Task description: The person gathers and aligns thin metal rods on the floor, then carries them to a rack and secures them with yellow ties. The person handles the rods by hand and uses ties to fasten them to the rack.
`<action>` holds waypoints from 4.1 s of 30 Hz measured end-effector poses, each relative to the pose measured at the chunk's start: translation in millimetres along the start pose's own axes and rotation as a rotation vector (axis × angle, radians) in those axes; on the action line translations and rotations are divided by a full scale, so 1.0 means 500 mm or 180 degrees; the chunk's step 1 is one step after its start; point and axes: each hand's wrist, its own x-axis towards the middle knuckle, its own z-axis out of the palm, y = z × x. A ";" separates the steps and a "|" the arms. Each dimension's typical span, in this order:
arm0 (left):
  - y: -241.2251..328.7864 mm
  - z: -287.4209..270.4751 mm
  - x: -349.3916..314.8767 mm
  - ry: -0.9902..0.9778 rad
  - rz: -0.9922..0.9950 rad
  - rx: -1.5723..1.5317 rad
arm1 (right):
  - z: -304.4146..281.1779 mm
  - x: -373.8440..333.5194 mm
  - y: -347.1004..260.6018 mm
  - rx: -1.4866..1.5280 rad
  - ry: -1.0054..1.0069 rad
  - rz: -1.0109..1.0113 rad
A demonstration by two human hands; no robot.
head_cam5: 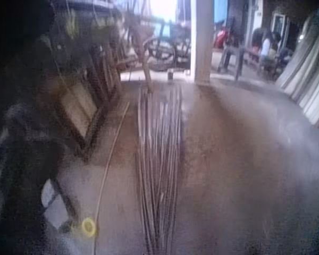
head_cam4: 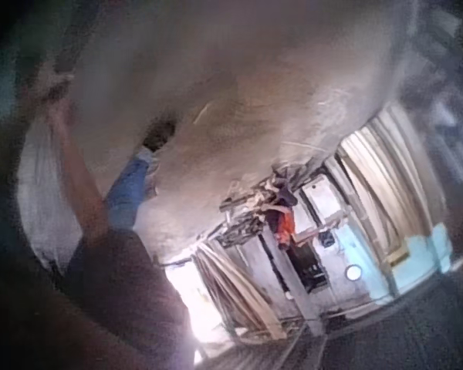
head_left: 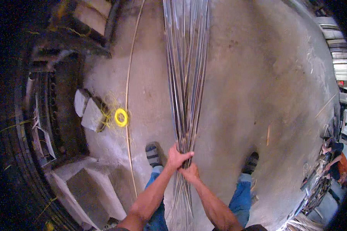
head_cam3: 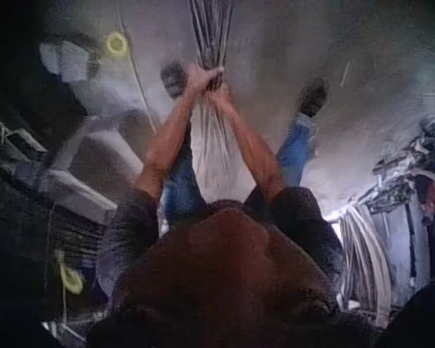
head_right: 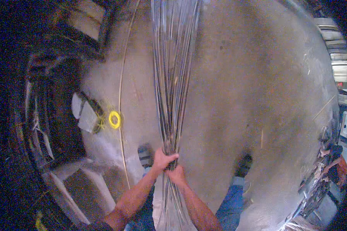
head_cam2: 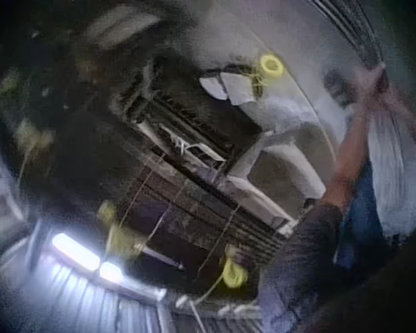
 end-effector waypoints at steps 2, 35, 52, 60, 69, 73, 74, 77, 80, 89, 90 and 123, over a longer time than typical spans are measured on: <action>0.096 0.012 -0.053 -0.0187 -0.0070 -0.0114 | -0.041 -0.059 -0.007 0.0047 0.0149 -0.0029; 0.102 0.606 0.337 -0.0294 0.0675 -0.0592 | -0.541 0.379 0.241 0.0481 0.0472 -0.0707; -0.149 0.302 0.230 0.0672 0.1318 0.2045 | -0.504 0.222 0.280 -0.1226 0.1637 -0.1246; -0.178 0.091 0.021 0.0808 0.0653 0.1829 | -0.474 0.323 0.194 -0.1753 0.1493 -0.0708; 0.057 -0.015 -0.569 0.1537 -0.0336 0.0476 | -0.451 -0.310 0.014 -0.1011 0.0044 -0.2385; 0.343 0.028 -0.840 0.2263 -0.0421 -0.0486 | -0.544 -0.576 -0.317 -0.0941 -0.0153 -0.2590; 0.372 0.050 -0.893 0.2341 -0.0532 -0.0562 | -0.556 -0.617 -0.386 -0.0970 -0.0163 -0.2656; 0.387 0.116 -0.988 0.2392 -0.0650 -0.1043 | -0.660 -0.649 -0.646 -0.1605 0.0647 -0.3434; 0.403 0.189 -1.036 0.2330 -0.0548 -0.1534 | -0.809 -0.716 -0.955 -0.1469 0.0161 -0.4413; 0.481 0.197 -1.140 0.3327 0.0420 -0.1516 | -0.912 -1.001 -1.332 -0.1604 -0.0118 -0.4818; 0.499 0.212 -1.171 0.3408 0.0136 -0.1674 | -0.886 -0.995 -1.256 -0.1609 -0.0262 -0.4753; 0.400 0.070 -1.671 0.5036 0.1081 0.2158 | -0.544 -1.102 -1.267 -0.1354 -0.1194 -0.4689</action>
